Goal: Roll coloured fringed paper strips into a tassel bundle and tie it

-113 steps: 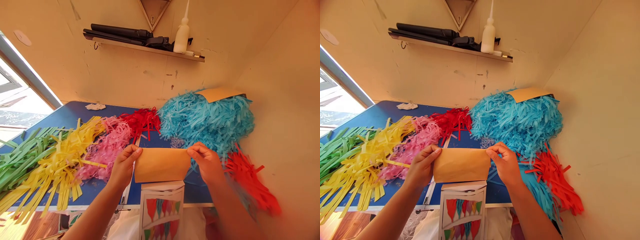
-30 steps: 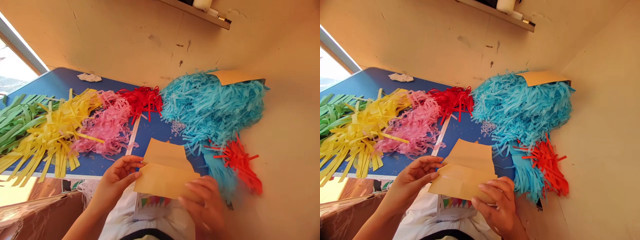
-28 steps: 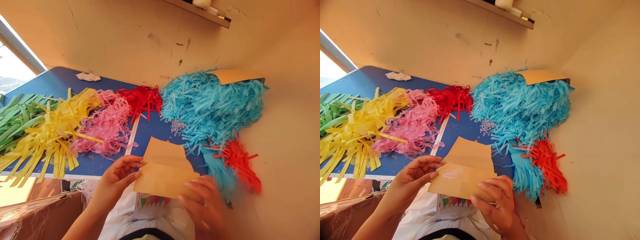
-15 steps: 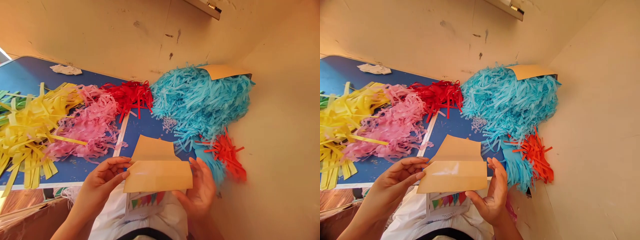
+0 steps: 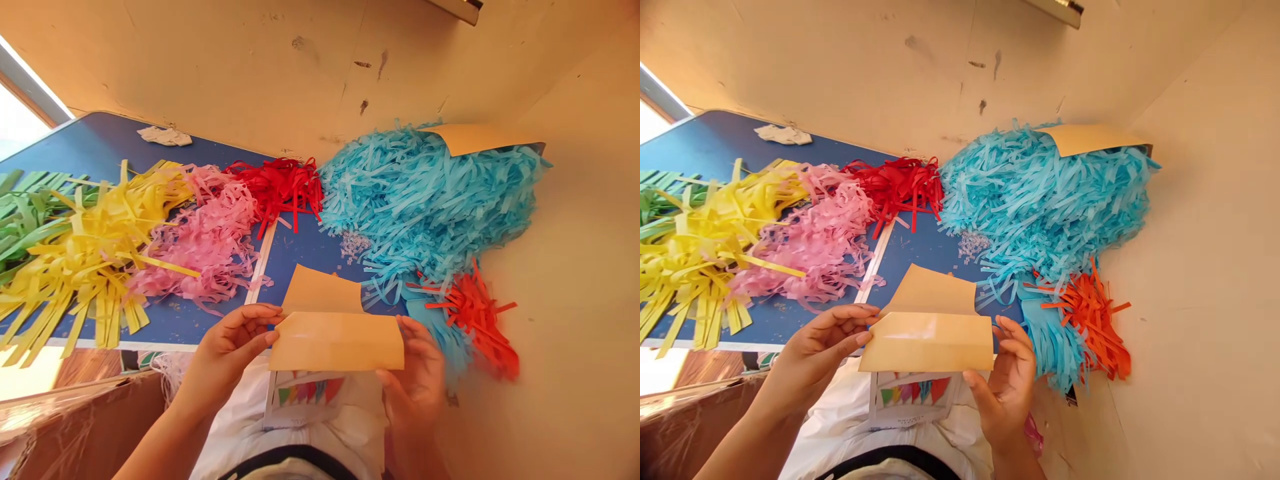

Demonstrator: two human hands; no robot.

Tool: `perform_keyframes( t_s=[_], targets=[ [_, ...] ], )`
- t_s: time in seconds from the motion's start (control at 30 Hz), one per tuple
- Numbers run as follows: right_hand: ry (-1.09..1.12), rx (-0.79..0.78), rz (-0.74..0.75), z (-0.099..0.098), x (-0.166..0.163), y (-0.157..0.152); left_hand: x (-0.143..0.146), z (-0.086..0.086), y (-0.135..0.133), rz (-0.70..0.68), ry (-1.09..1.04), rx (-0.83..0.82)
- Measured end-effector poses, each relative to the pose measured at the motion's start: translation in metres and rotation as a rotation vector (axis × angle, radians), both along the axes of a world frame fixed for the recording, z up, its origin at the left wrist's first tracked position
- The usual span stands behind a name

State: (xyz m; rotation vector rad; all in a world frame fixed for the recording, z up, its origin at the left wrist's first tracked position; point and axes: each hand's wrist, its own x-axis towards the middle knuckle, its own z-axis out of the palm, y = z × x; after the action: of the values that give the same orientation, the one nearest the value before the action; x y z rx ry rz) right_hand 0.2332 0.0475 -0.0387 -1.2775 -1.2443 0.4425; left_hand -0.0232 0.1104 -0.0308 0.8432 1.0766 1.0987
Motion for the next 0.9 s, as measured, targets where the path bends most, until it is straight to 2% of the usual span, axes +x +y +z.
perform_keyframes(
  t_s=[0.1,0.23,0.37,0.47,0.53,0.63,0.77,0.9],
  targets=[
    [0.004,-0.117,0.048,-0.002,0.006,0.000,0.001,0.001,0.000,-0.004,-0.004,0.006],
    [-0.009,-0.147,0.070,-0.001,0.009,-0.004,0.002,0.002,0.000,-0.023,0.018,0.032],
    [0.029,-0.271,0.086,0.000,0.007,-0.009,-0.001,0.006,0.003,-0.104,0.156,0.119],
    [0.059,-0.278,0.058,-0.006,0.006,-0.010,-0.002,0.008,0.008,-0.169,0.260,0.169],
    [0.116,-0.261,0.054,-0.010,0.005,-0.009,0.000,0.009,0.011,-0.175,0.263,0.147],
    [0.233,-0.212,0.060,-0.010,0.001,-0.006,0.006,0.010,0.013,-0.126,0.188,0.094],
    [0.356,-0.163,0.095,0.003,-0.008,0.000,0.014,0.011,0.014,-0.004,0.058,0.093],
    [0.350,-0.128,0.082,0.010,-0.014,0.001,0.018,0.008,0.014,0.050,-0.015,0.052]
  ],
)
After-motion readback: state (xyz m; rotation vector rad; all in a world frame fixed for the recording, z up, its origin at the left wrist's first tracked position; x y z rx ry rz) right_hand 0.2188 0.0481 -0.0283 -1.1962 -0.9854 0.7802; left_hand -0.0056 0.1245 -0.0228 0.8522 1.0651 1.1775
